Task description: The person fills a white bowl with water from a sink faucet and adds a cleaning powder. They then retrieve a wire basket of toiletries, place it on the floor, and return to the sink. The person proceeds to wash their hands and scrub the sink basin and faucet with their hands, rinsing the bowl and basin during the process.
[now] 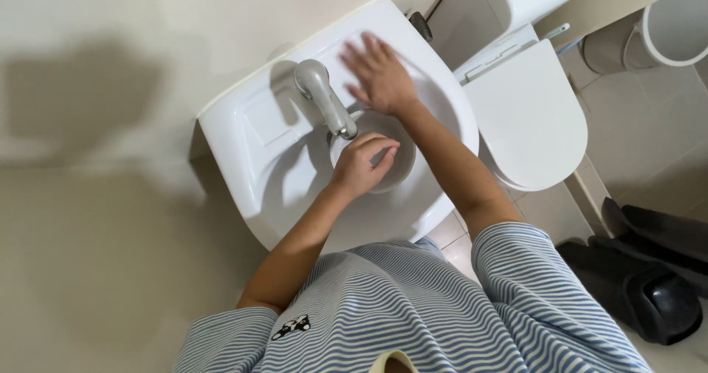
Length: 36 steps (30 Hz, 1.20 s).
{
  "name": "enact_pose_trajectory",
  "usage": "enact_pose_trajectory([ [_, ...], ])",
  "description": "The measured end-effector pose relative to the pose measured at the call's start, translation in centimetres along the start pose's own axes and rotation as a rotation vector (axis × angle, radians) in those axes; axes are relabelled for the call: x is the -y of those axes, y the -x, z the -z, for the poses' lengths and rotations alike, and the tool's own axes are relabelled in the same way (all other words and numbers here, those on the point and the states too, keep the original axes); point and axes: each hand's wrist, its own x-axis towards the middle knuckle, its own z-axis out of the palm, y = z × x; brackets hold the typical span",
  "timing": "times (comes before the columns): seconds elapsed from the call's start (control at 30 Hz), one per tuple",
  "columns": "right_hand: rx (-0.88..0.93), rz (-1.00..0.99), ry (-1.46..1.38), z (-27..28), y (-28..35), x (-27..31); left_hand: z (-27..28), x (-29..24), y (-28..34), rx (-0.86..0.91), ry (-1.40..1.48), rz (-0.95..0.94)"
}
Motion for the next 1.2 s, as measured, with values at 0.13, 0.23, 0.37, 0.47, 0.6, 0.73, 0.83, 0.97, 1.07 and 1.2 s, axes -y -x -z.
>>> enact_pose_trajectory([
  [0.13, -0.072, -0.471, 0.083, 2.0, -1.1, 0.2, -0.7, 2.2, 0.4, 0.003, -0.007, 0.007],
  [0.23, -0.049, -0.629, 0.049, 2.6, -2.4, 2.1, -1.4, 2.9, 1.2, 0.037, -0.015, 0.102],
  [0.37, 0.108, -0.432, 0.078, 5.8, -2.3, 5.6, -0.7, 2.4, 1.6, 0.067, 0.006, 0.172],
  [0.47, 0.016, -0.142, 0.081, 2.4, -0.3, 4.3, 0.2, 2.0, 2.3, 0.091, 0.010, 0.193],
  [0.6, 0.014, -0.112, -0.095, 3.2, 1.7, 3.9, 1.9, 2.3, 3.8, 0.072, 0.025, 0.144],
  [0.73, -0.273, -0.305, -0.097, -0.6, 3.4, 4.3, 4.5, 2.2, 4.1, 0.063, 0.021, 0.134],
  [0.83, -0.304, -0.348, 0.028, -1.7, 3.7, 7.1, 5.3, 3.3, 4.9, 0.003, -0.023, 0.119],
  [0.97, -0.415, -0.312, -0.391, -1.7, 6.7, 10.2, 6.3, 3.6, 4.9, 0.013, 0.026, 0.169],
  [1.07, -0.515, -0.544, -0.466, -3.7, 8.8, 10.9, 7.2, 3.8, 4.7, 0.023, 0.068, 0.182],
  [1.2, -0.301, -0.772, -0.417, -11.2, 10.6, 8.8, 8.1, 4.6, 4.2, -0.050, 0.069, 0.174],
])
